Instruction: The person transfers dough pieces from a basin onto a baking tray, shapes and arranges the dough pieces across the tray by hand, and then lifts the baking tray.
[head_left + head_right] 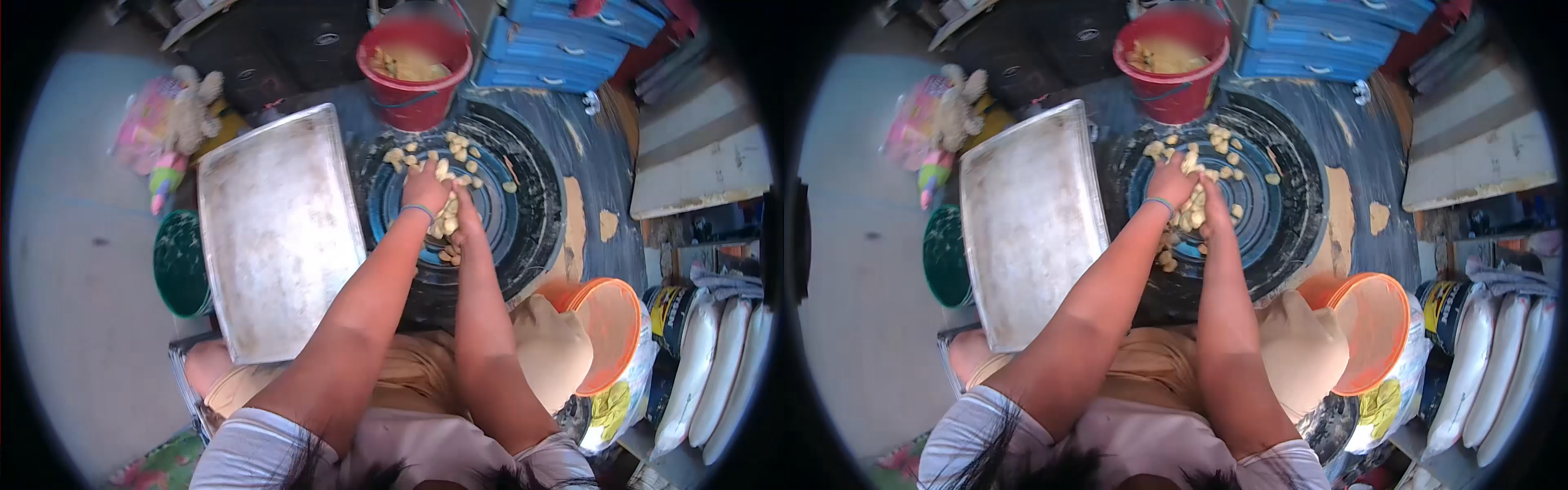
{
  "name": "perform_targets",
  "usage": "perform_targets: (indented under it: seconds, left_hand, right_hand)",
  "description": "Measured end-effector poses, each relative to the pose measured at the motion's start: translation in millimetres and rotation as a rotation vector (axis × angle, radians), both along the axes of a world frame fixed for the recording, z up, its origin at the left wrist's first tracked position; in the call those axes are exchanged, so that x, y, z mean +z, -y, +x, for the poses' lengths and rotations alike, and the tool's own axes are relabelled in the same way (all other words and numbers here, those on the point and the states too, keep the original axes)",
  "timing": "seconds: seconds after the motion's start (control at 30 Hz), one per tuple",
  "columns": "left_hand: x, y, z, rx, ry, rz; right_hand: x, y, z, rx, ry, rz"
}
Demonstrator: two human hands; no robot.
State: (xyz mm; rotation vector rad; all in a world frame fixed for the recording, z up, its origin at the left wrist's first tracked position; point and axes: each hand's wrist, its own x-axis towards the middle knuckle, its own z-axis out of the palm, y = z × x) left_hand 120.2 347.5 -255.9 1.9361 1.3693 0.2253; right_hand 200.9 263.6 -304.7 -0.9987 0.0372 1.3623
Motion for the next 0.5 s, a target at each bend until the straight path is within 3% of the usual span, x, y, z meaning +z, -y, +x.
perform_targets:
  seconds: [0.03,0.2,0.3,0.37,0.4,0.43,0.5]
  left_hand:
    - [26,-3,-12,-0.028,0.041,0.116]
    - [139,-2,-121,0.090,0.152,0.450]
    - [150,-7,-200,0.221,0.178,0.502]
    - [130,-19,-260,0.247,0.189,0.458]
    - [112,-28,-291,0.232,0.187,0.402]
    - [101,-32,-317,0.218,0.185,0.340]
    - [104,-31,-348,0.212,0.381,0.140]
  right_hand:
    - [20,-8,-6,0.041,-0.082,0.089]
    - [132,-38,-91,0.174,0.041,0.308]
    - [146,-60,-159,0.301,0.152,0.368]
    - [133,-69,-200,0.384,0.505,0.293]
    - [125,-72,-207,0.532,0.882,0.258]
    - [140,-67,-215,0.561,0.960,0.213]
    - [136,-76,-218,0.602,1.442,0.268]
